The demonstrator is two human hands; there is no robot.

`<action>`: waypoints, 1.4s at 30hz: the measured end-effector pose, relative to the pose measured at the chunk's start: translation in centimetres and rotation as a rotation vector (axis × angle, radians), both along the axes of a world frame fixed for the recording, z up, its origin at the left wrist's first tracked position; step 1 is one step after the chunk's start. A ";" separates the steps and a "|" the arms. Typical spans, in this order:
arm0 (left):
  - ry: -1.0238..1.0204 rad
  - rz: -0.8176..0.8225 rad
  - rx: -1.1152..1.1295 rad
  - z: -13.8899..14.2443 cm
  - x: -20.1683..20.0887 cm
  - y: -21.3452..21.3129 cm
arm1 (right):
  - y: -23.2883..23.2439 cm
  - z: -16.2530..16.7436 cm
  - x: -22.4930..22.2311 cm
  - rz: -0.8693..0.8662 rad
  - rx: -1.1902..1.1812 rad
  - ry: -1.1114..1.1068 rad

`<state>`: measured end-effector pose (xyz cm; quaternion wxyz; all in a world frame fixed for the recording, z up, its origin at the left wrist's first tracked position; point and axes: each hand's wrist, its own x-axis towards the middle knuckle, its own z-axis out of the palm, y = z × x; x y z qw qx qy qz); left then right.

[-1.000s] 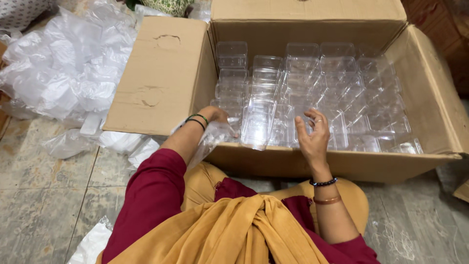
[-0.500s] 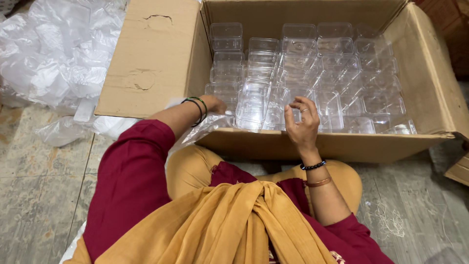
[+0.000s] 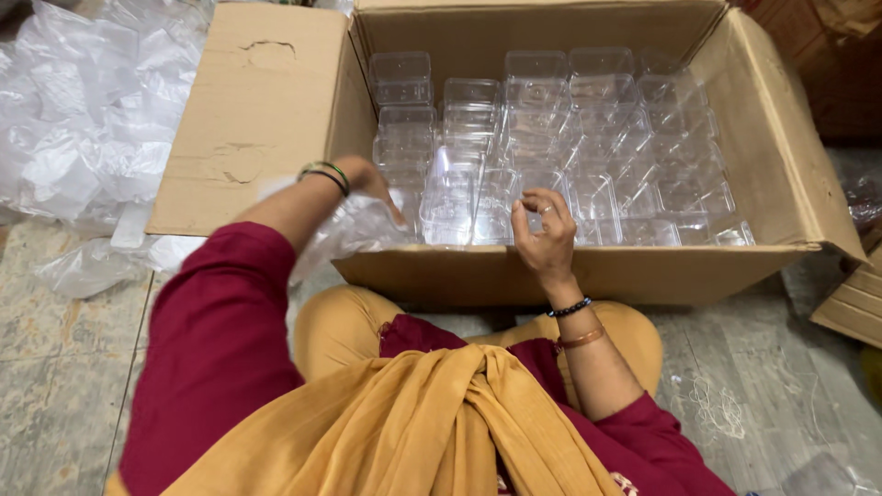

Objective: The person sits on the floor and wraps clear plastic containers in plastic bags one at a time, then places the wrapped containers into a cardboard box, arranging them inside. The person continues wrapping and packing containers throughout the episode.

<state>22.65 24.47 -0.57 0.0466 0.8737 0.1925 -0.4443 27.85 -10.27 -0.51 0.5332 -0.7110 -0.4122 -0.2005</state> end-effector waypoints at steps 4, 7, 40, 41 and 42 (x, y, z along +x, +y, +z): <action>-0.342 0.195 0.017 8.2 -2.8 1.6 | 0.0 0.0 0.4 0.010 0.033 0.067; -0.830 0.397 -0.165 15.6 -7.1 1.9 | -0.1 1.0 -0.1 0.105 0.131 0.316; -1.100 0.299 0.041 -8.9 4.8 1.1 | 24.3 9.0 18.5 0.393 -0.830 -0.260; -1.093 0.299 0.049 -9.3 4.6 0.8 | 27.5 7.3 19.2 0.373 -0.916 -0.325; -1.088 0.296 0.058 -9.4 4.4 0.6 | 30.4 5.8 19.9 0.348 -0.999 -0.392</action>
